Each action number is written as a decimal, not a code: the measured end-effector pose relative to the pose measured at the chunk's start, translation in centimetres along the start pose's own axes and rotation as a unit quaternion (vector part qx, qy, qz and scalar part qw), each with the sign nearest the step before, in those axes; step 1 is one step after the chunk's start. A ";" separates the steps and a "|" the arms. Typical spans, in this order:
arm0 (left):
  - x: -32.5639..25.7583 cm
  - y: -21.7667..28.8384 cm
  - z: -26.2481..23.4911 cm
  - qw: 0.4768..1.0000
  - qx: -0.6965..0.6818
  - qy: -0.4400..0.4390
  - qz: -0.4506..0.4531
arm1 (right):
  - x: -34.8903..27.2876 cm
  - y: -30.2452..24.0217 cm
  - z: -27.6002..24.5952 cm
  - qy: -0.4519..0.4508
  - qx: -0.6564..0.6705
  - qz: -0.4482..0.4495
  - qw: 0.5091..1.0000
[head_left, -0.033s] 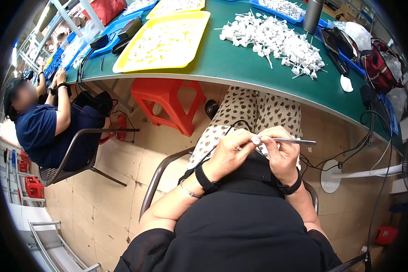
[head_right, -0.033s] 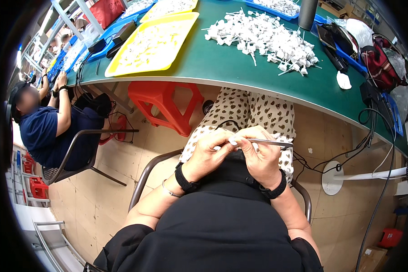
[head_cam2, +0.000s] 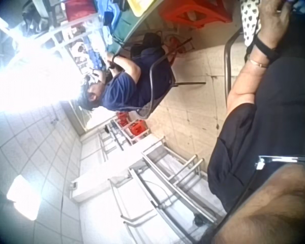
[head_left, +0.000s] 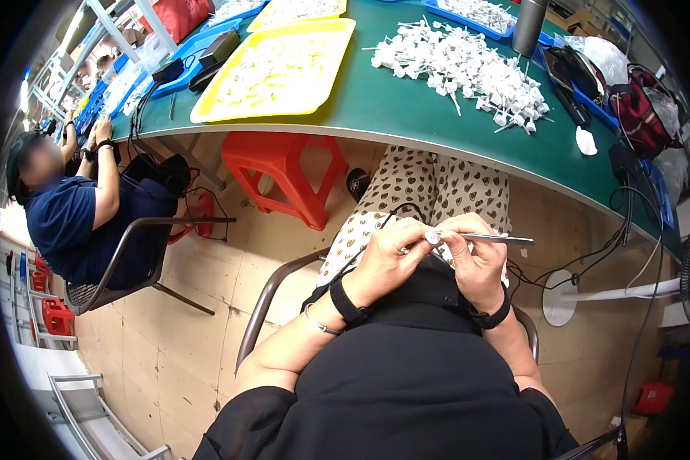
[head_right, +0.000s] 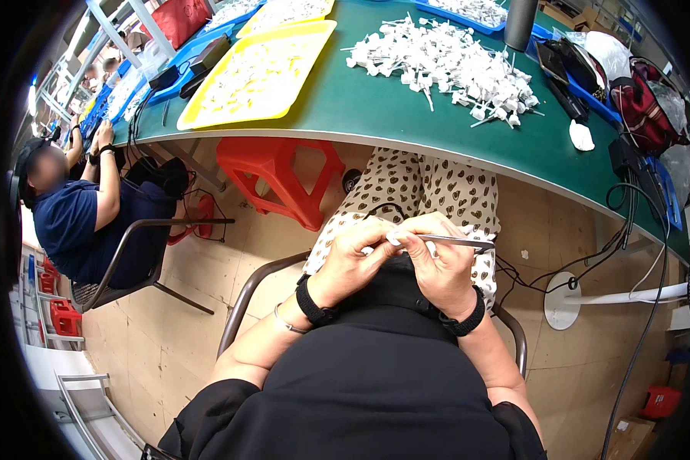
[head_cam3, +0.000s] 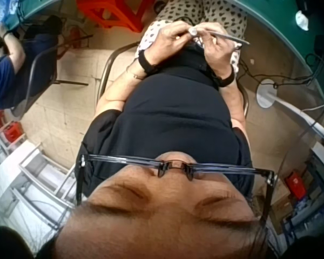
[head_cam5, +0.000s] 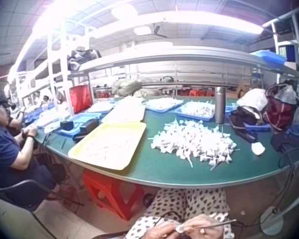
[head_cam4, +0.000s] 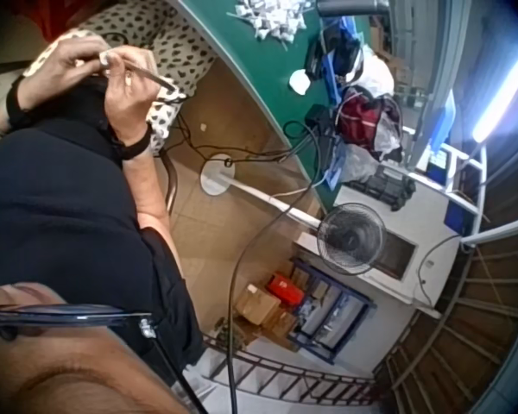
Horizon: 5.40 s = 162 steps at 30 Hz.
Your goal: The person sits at a green workbench in a factory setting, using tweezers to pick up small white plastic components from a pile. They manipulate each component individually, appearing to insert or adjust a small part, and then place the finished unit onto a yellow tray. The process is repetitive, with the person handling one item at a time.
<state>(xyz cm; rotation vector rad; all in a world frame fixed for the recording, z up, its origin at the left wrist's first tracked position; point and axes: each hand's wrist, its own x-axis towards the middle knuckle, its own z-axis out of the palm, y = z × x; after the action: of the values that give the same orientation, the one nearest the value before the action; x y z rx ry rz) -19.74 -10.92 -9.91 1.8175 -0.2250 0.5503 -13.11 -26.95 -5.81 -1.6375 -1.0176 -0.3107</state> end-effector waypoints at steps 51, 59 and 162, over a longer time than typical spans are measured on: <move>0.0 -0.5 -0.4 0.999 0.030 -0.027 -0.001 | -0.8 0.1 0.6 0.047 0.053 0.110 0.991; 0.1 -0.3 0.0 1.000 0.012 0.008 0.000 | -0.5 -0.4 0.4 0.041 0.055 0.119 0.991; 0.3 -0.3 -0.3 0.999 0.002 0.013 0.034 | -0.2 -1.2 0.0 0.018 0.097 0.155 0.983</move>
<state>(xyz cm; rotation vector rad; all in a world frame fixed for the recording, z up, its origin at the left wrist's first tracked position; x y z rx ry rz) -19.41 -10.52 -10.00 1.8114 -0.2688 0.6226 -14.09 -27.03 -5.14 -1.5763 -0.7269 -0.0308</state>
